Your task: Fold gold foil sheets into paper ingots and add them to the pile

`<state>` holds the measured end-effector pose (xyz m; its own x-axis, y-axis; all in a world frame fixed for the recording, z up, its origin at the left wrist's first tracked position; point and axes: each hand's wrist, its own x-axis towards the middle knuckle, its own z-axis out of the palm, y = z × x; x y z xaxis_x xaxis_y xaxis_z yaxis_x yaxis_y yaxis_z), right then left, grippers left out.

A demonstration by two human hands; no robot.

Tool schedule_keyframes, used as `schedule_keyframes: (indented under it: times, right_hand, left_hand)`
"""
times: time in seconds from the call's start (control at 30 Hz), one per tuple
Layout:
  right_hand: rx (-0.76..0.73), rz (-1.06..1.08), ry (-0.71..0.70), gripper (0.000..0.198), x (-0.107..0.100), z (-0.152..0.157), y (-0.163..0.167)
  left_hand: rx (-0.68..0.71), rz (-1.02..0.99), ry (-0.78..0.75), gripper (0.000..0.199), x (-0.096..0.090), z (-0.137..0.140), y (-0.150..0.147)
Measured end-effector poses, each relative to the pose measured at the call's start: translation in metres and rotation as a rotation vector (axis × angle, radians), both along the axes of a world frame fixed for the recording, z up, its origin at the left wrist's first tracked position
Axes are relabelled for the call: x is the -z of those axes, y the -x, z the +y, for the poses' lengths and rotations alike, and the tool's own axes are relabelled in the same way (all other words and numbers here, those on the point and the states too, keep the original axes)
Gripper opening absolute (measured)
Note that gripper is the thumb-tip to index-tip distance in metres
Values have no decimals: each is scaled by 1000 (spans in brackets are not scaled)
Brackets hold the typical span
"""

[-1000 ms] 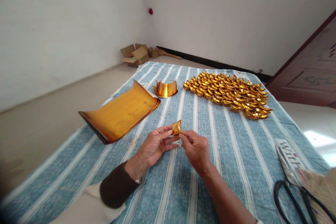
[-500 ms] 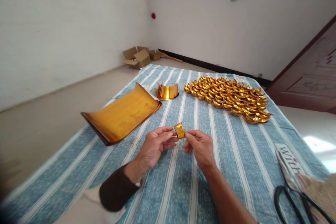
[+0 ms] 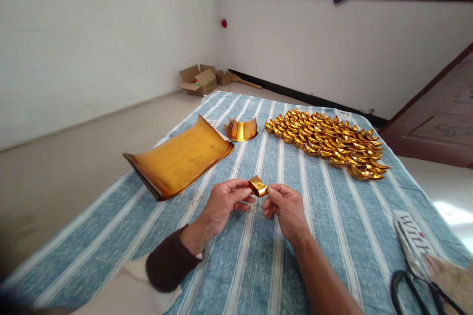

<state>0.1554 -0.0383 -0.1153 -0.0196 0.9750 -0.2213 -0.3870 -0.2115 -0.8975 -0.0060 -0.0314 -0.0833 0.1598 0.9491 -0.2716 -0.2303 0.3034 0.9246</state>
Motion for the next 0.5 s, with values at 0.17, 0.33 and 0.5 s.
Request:
schedule_keyframes:
  times: [0.17, 0.33, 0.5]
  right_hand:
    - [-49, 52, 15, 36, 1, 1, 2]
    - [-68, 54, 9, 35, 2, 1, 5]
    - [-36, 27, -11, 33, 6, 1, 4]
  left_hand:
    - [12, -4, 42, 23, 3, -1, -1]
    - [22, -32, 84, 19, 4, -2, -3]
    - [43, -52, 83, 15, 5, -2, -2]
